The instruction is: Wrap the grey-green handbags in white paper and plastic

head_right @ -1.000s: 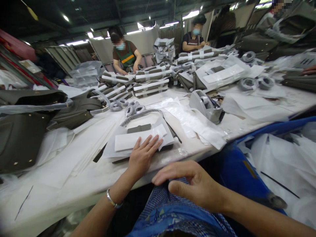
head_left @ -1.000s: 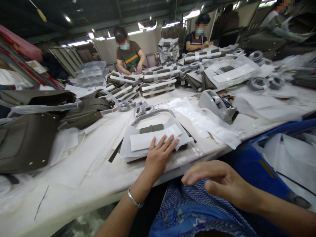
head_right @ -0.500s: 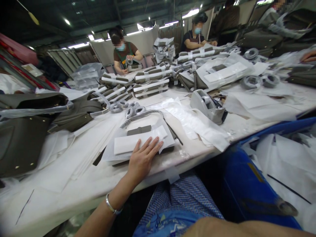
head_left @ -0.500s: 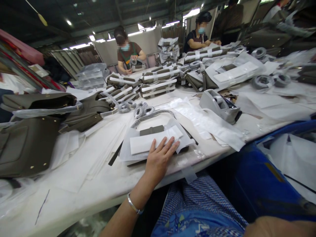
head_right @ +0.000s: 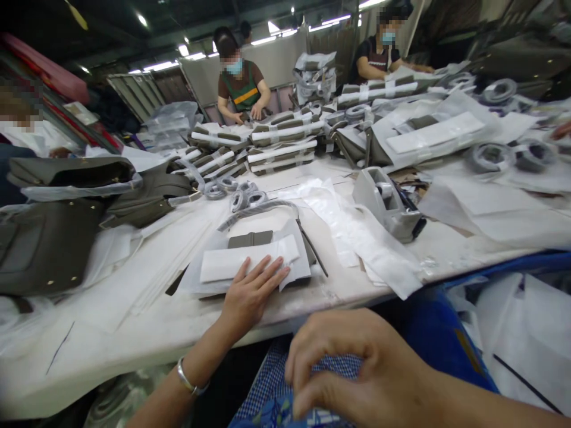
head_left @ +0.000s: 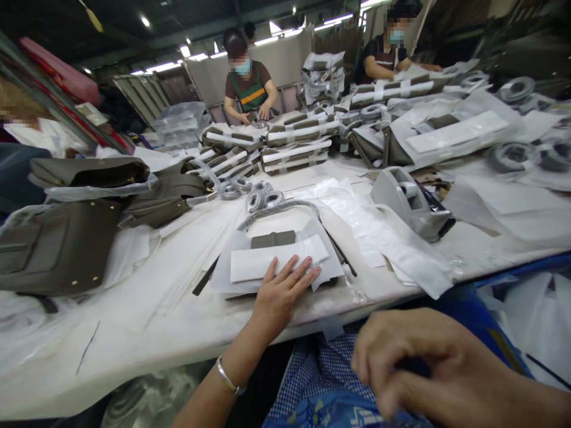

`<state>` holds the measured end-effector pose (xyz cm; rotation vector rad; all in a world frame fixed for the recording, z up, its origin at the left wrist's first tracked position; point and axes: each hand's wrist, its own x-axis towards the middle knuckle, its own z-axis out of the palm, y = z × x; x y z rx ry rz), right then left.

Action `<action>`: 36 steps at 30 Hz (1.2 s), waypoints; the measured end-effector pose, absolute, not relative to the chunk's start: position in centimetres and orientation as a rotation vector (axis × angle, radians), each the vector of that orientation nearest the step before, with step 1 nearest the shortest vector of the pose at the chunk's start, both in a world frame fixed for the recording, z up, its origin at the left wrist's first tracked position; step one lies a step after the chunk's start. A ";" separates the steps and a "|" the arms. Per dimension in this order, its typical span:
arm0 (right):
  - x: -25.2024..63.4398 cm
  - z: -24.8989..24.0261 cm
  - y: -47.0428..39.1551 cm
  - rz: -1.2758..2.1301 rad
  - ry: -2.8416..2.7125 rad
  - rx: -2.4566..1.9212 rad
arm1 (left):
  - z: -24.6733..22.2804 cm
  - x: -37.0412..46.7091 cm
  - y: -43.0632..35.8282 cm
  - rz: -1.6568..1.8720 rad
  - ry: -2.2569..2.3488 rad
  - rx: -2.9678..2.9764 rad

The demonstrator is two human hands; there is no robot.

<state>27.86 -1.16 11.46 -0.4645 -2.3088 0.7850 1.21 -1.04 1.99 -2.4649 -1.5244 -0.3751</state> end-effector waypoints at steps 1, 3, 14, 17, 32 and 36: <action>27.3 11.4 0.1 0.719 -2.311 -0.447 | 2.0 1.3 -1.1 -0.369 -1.533 -2.463; 26.5 10.5 2.5 0.463 -2.351 -0.364 | 2.1 1.3 -1.1 -0.365 -1.543 -2.454; 23.9 5.5 6.6 -0.074 -2.437 -0.373 | 2.5 1.3 -1.1 -0.428 -1.601 -2.514; 23.6 5.2 5.8 -0.101 -2.405 -0.384 | 3.5 1.3 -1.3 -0.494 -1.633 -2.584; 24.3 3.6 4.5 -0.220 -2.435 -0.257 | 1.0 2.6 -0.2 -0.783 -1.634 -2.297; 26.8 1.1 3.1 -0.121 -2.548 -0.246 | 0.9 2.5 -0.3 -0.730 -1.583 -2.290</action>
